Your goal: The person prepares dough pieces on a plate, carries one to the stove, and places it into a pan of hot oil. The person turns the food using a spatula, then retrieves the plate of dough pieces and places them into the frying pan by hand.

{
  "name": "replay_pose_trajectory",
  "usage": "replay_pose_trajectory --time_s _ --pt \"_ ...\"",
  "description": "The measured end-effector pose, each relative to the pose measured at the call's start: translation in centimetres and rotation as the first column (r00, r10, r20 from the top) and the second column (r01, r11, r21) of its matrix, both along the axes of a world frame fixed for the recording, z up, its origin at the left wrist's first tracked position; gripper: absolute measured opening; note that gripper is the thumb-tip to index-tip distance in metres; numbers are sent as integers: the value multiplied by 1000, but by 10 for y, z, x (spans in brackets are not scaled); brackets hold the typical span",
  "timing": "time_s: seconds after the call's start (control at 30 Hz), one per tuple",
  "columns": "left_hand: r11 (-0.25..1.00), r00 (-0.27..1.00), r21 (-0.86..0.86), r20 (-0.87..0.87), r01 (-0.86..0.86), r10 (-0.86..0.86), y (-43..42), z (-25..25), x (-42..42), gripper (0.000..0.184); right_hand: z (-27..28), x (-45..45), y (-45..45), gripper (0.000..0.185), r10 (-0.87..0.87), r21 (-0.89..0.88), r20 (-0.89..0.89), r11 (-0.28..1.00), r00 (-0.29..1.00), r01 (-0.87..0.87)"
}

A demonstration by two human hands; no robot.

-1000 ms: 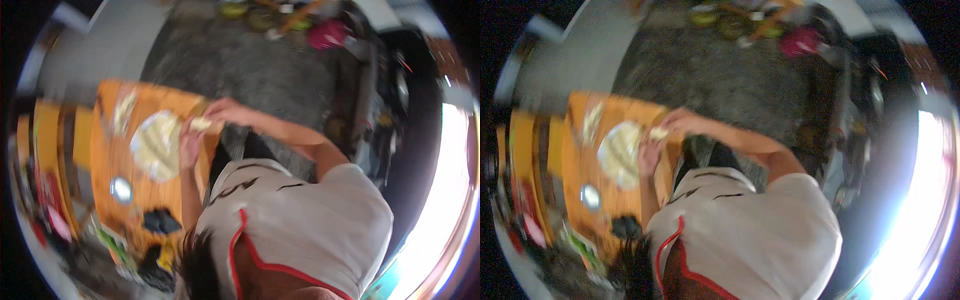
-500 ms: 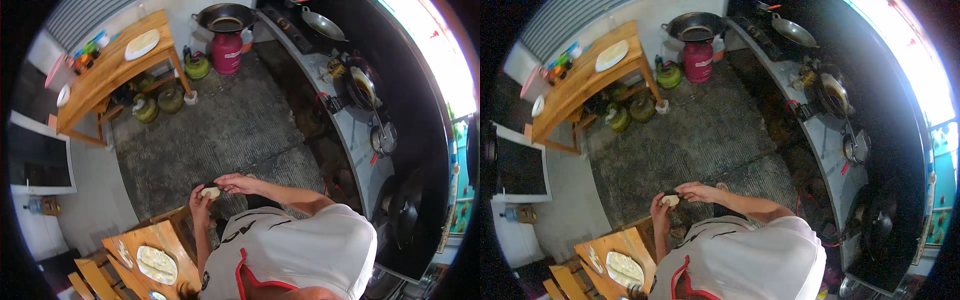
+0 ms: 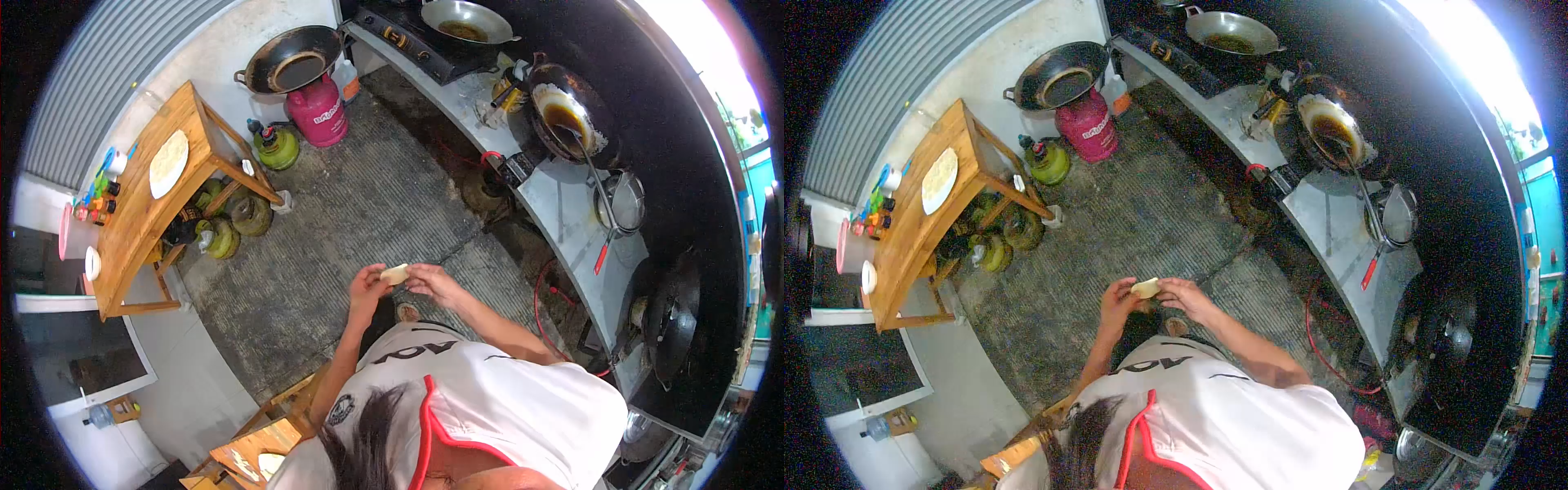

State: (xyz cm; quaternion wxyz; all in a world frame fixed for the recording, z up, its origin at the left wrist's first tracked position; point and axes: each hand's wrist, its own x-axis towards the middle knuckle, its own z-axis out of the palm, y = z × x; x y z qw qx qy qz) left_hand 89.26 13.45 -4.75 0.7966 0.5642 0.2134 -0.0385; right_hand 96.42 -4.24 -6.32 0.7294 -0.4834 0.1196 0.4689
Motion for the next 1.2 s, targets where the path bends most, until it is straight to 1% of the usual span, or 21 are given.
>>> replay_pose_trajectory --time_s 0.13,0.23,0.3,0.33,0.4,0.43,0.5,0.57,0.6,0.67,0.73,0.8,0.87,0.9,0.97,1.0,1.03,1.07,1.1,1.17,1.2 --pt "991 990 -57 -71 118 -122 11 -20 69 30 0 52 8 24 -98 -113 45 988 994 102" --pt "971 972 -96 -67 220 -227 28 -34 126 31 -12 102 22 22 -231 -117 27 966 973 232" --pt "942 949 -149 -48 302 -312 43 -40 179 31 -7 142 34 21 -280 -162 87 943 956 291" --pt "934 937 -74 4 349 -350 51 -43 204 30 -4 162 37 21 -297 -190 112 930 948 314" --pt "906 911 -128 -38 403 -411 71 -45 254 30 -1 204 50 17 -347 -242 170 892 922 381" --pt "889 893 -151 -66 432 -445 82 -45 279 31 2 227 56 15 -331 -235 273 887 903 396" --pt "856 854 -30 -48 516 -517 99 -58 327 20 8 258 60 13 -303 -232 431 873 850 428" --pt "797 806 122 -86 592 -585 117 -66 371 18 3 293 65 11 -373 -265 524 783 766 563" --pt "769 807 251 -113 588 -580 126 -76 387 18 0 309 60 17 -337 -279 547 790 767 546" --pt "673 815 490 -156 554 -558 146 -106 418 22 2 348 54 17 -326 -271 676 724 661 634" --pt "594 829 589 -287 548 -481 175 -138 434 26 20 390 45 16 -298 -273 760 660 578 699" --pt "639 880 605 -331 475 -340 233 -304 417 34 40 449 27 16 -262 -270 809 629 526 729" --pt "435 739 624 -652 650 -170 254 -244 403 38 50 517 -2 16 -247 -224 843 648 479 728" --pt "569 712 531 -687 628 -146 276 -280 373 36 58 554 -12 16 -255 -183 855 667 453 722" --pt "789 642 346 -763 508 -79 314 -344 322 33 79 631 -23 17 -231 -169 897 607 376 776" --pt "761 519 251 -845 598 -130 308 -320 317 31 82 673 -31 17 -227 -128 917 612 328 781" --pt "906 542 215 -840 366 -19 308 -312 302 31 81 709 -40 17 -225 -95 931 614 289 784" --pt "981 543 169 -835 95 91 304 -314 298 30 81 744 -48 18 -282 -68 905 644 319 762" --pt "972 513 137 -830 -191 218 300 -312 297 30 81 782 -52 19 -336 -31 878 672 342 740" --pt "957 605 175 -744 -232 283 274 -283 326 27 86 842 -50 21 -337 -59 846 712 414 700" --pt "963 672 238 -694 -125 259 260 -262 345 26 82 863 -49 22 -330 -85 824 731 460 677"
